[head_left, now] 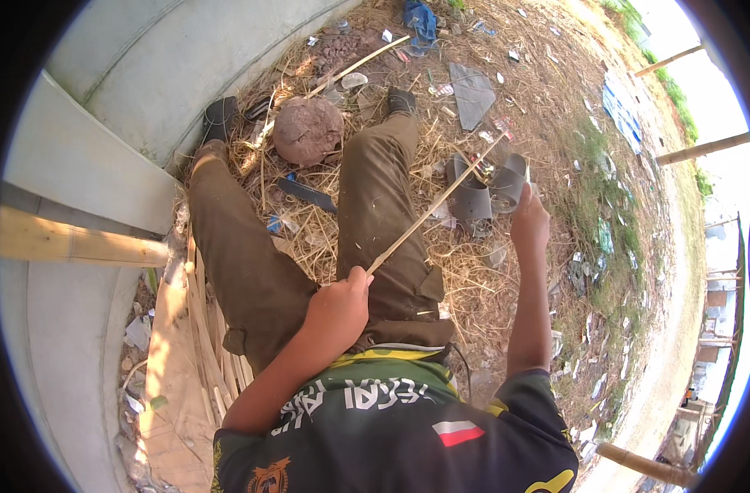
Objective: The person sits on the ground and uses a utility knife to shave thin strips from a wooden stick. They hold the stick with their left hand and scrape the blade along its length to remove the outer layer. The person occasionally switches to a larger knife to split or shape the wood further.
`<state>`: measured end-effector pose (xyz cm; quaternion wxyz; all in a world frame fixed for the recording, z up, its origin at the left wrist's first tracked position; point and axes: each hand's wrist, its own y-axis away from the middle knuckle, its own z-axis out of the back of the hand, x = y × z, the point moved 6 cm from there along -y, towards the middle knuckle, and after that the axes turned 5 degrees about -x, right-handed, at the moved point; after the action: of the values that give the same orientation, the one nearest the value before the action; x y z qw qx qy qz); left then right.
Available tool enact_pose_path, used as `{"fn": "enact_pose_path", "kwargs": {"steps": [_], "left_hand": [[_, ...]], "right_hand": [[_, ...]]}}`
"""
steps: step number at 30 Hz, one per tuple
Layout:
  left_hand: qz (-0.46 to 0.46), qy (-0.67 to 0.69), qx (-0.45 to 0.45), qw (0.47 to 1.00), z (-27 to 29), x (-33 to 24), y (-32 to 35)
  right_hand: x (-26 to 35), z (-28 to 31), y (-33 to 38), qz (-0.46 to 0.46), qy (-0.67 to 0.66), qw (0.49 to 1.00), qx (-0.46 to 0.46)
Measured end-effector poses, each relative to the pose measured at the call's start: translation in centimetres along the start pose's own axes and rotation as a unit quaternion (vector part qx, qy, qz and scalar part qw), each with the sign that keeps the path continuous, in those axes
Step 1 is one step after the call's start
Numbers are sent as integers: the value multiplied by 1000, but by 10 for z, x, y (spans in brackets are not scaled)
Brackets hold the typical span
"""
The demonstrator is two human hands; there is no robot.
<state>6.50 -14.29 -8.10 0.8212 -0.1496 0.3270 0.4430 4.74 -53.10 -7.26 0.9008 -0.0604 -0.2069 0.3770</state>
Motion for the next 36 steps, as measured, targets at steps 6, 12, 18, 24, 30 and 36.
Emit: {"fn": "enact_pose_path", "kwargs": {"steps": [6,12,18,24,30,36], "left_hand": [[-8,15,-31,999,-8,2,-3],[-22,-23,-31,999,-3,-3,-1],[-23,-50,-31,998,-4,0,-3],[-3,-44,-32,999,1,3,-2],[-20,-16,2,1000,5,-3,11],[-19,-35,-8,999,-4,1,7]], "right_hand": [[84,14,101,191,-74,961,184],[120,-4,147,336,-32,926,169],[124,-11,134,379,0,917,121],[113,-19,89,271,47,958,88],[-69,-12,-75,-42,112,992,47],[65,13,72,174,-75,965,183]]}}
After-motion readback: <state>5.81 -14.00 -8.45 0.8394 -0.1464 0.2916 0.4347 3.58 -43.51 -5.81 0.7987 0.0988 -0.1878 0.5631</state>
